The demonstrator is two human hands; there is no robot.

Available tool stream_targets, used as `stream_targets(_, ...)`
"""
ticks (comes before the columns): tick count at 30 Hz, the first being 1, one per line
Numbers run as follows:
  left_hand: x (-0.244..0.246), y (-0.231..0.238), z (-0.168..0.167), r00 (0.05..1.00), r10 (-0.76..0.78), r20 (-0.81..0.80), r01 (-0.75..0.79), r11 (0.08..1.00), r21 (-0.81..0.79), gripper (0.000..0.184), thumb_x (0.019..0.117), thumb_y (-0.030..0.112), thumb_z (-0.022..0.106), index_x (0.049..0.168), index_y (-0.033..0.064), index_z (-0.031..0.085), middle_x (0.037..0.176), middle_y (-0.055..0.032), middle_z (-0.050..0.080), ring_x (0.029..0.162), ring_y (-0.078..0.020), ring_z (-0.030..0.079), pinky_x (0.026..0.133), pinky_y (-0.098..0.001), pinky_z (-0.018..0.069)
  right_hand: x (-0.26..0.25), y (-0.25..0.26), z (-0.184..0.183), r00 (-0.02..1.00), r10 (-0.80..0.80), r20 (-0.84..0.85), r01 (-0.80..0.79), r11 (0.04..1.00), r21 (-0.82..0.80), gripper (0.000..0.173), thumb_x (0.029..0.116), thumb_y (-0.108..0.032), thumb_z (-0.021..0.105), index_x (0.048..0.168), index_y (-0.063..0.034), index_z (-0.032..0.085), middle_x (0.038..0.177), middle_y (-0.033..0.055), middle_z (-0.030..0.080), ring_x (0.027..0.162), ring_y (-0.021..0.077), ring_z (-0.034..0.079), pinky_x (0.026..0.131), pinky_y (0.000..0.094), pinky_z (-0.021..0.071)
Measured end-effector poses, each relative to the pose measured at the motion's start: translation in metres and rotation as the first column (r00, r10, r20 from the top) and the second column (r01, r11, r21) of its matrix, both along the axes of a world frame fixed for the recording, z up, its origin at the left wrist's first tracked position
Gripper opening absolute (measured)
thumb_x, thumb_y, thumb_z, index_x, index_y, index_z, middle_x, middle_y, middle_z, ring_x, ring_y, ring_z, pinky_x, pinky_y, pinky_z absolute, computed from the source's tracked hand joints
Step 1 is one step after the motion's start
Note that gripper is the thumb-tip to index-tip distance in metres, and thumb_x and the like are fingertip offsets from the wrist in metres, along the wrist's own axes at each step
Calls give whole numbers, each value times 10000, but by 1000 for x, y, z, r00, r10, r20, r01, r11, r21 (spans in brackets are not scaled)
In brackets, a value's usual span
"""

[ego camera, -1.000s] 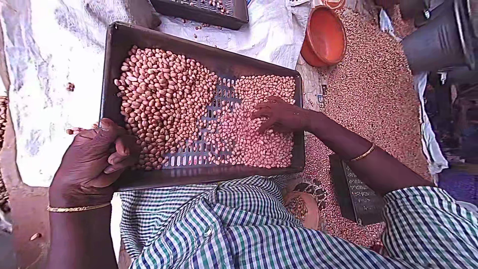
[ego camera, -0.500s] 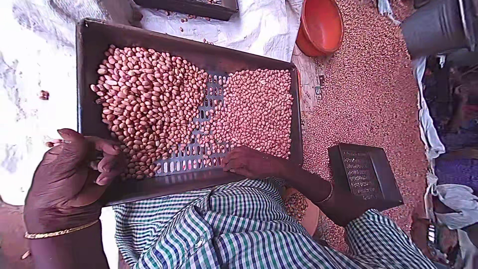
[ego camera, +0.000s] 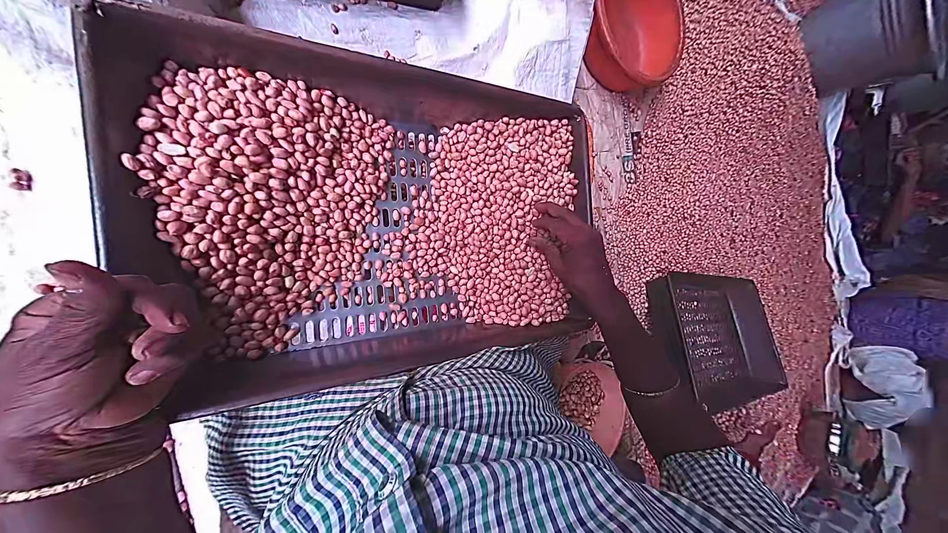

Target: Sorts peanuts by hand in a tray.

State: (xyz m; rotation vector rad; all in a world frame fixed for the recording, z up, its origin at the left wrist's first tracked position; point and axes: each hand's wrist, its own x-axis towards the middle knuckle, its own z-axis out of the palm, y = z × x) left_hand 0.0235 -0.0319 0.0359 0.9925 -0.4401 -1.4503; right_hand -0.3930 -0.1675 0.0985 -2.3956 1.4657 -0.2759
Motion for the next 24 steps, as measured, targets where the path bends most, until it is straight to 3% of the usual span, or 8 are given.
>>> stream_targets(4,2,-2,-3,1000,-20,-20,20,1000,-8,574,1105,428,335,705,149,639,546,57,551,384,-1,444,373,-123,389,-5,5,-6,933,-112,341,119,993,2,94,948,0,653,1014,62,678,1318,178,627,1116,233,648,928,340,528)
stream_targets(6,12,5,-18,996,-68,-53,63,994,-92,486,1101,385,396,775,161,680,596,78,585,428,15,474,402,-117,410,-2,6,1,670,-261,695,103,960,261,142,1020,-20,539,1126,-28,632,1206,37,660,1020,71,670,882,214,566)
stream_targets(8,10,3,-15,997,-44,-62,38,996,-84,481,1100,356,404,735,156,645,568,74,553,412,13,453,389,-111,394,6,2,5,507,-435,744,34,873,487,168,1055,-103,424,1121,-160,568,950,-38,598,685,4,561,628,135,492)
stream_targets(11,8,1,-14,996,-59,-64,53,994,-91,515,1099,392,383,723,156,644,562,77,553,405,20,454,384,-102,396,26,-9,6,699,-485,526,170,827,537,91,1033,-111,539,1100,-139,594,726,-20,464,475,32,331,431,152,280)
stream_targets(15,14,7,-28,994,-109,-24,103,980,-172,492,1095,422,397,789,163,681,606,95,571,429,28,465,398,-103,406,49,-31,-14,956,-141,258,91,976,198,204,1007,-86,610,1204,-55,656,941,129,537,698,196,499,629,323,445)
stream_targets(19,10,4,-22,992,-122,-9,118,975,-189,505,1088,440,401,796,153,696,600,97,568,435,26,468,402,-108,407,62,-30,-5,998,27,-63,-23,997,72,198,993,-98,654,1180,-35,666,1066,216,589,890,346,641,780,458,541)
stream_targets(21,5,2,-13,992,-129,5,127,973,-194,500,1083,452,409,799,174,713,609,113,591,445,41,481,414,-99,413,56,-41,-20,997,40,67,-43,998,48,157,990,-61,640,1123,12,679,1047,227,591,873,329,619,789,433,531)
stream_targets(24,-7,-3,8,996,-86,39,91,984,-151,468,1050,476,473,775,201,732,578,124,590,418,53,461,394,-97,391,65,-37,-3,903,-102,418,22,981,194,93,1000,-101,636,1051,-25,653,809,33,480,607,66,388,545,181,341)
